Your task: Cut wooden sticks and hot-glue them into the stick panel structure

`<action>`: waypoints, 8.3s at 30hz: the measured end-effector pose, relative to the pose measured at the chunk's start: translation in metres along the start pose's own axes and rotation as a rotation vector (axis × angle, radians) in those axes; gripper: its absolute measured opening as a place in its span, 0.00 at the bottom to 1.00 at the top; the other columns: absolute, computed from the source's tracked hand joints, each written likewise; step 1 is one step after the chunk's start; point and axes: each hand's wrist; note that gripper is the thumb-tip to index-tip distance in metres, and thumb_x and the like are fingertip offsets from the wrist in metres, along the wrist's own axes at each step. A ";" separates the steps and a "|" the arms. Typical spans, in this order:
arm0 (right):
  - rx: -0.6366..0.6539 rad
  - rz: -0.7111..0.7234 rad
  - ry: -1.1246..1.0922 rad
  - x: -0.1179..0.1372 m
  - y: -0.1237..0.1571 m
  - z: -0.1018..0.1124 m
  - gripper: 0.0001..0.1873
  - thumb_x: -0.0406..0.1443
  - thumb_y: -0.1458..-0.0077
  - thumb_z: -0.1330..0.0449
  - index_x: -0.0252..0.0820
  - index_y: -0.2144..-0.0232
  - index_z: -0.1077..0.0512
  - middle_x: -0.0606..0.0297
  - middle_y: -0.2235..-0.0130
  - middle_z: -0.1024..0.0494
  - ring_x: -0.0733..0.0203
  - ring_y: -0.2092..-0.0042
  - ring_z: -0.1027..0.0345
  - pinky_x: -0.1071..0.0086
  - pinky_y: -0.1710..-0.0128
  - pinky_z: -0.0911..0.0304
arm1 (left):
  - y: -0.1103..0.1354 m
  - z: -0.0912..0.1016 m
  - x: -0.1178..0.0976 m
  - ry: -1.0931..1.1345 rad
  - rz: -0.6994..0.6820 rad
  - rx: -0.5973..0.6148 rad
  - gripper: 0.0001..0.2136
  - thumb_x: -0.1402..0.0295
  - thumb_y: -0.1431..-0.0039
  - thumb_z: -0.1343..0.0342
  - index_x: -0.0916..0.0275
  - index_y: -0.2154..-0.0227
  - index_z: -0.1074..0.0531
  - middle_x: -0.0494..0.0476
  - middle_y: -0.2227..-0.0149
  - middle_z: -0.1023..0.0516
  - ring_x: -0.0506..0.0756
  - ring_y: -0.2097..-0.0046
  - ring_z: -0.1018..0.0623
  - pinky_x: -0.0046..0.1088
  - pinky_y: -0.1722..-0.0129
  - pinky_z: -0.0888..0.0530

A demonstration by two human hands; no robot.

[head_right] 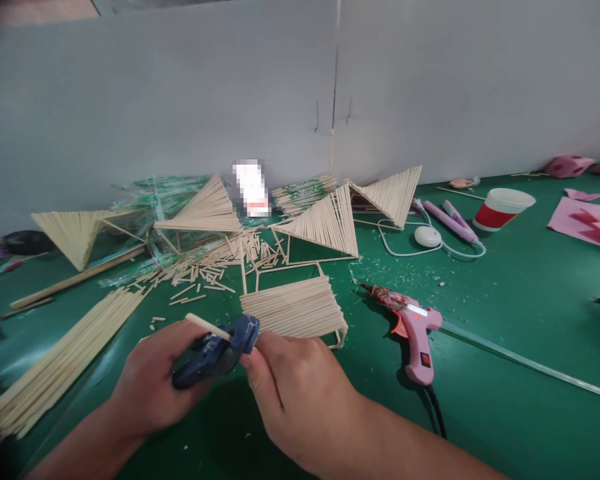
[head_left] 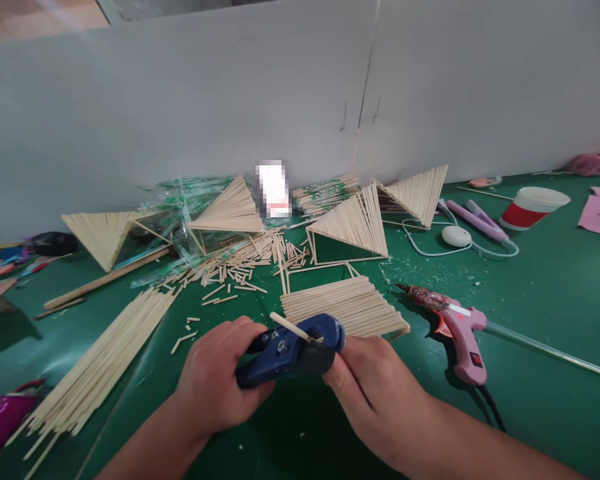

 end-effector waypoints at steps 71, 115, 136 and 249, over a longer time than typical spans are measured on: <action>0.102 -0.056 -0.072 0.003 0.001 0.003 0.16 0.36 0.36 0.55 0.43 0.76 0.38 0.71 0.79 0.37 0.68 0.77 0.44 0.72 0.77 0.50 | 0.001 0.001 0.002 0.088 -0.004 0.064 0.17 0.68 0.55 0.44 0.59 0.59 0.30 0.55 0.64 0.23 0.56 0.65 0.24 0.33 0.66 0.27; 0.174 -0.104 -0.230 0.001 -0.001 0.004 0.20 0.40 0.33 0.58 0.42 0.75 0.38 0.71 0.77 0.38 0.69 0.76 0.45 0.74 0.75 0.49 | -0.005 0.009 -0.007 0.066 0.076 0.158 0.11 0.68 0.55 0.48 0.60 0.66 0.30 0.52 0.71 0.26 0.53 0.71 0.28 0.30 0.70 0.32; 0.140 -0.349 -0.716 -0.007 -0.002 -0.014 0.21 0.52 0.41 0.43 0.42 0.73 0.37 0.76 0.80 0.41 0.70 0.78 0.49 0.74 0.78 0.53 | -0.008 0.003 0.012 0.052 -0.046 0.118 0.24 0.68 0.52 0.44 0.58 0.49 0.36 0.59 0.53 0.24 0.60 0.54 0.23 0.37 0.54 0.26; -0.251 -0.565 -0.209 -0.026 0.022 0.057 0.29 0.50 0.43 0.42 0.42 0.45 0.39 0.64 0.65 0.27 0.65 0.77 0.33 0.68 0.80 0.33 | -0.011 0.006 -0.003 0.151 0.255 -0.176 0.08 0.65 0.38 0.46 0.58 0.61 0.24 0.52 0.62 0.25 0.50 0.65 0.23 0.23 0.70 0.28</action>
Point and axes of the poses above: each hand's wrist, its own y-axis away from the middle knuckle, its own z-axis out of the back of the hand, x = y × z
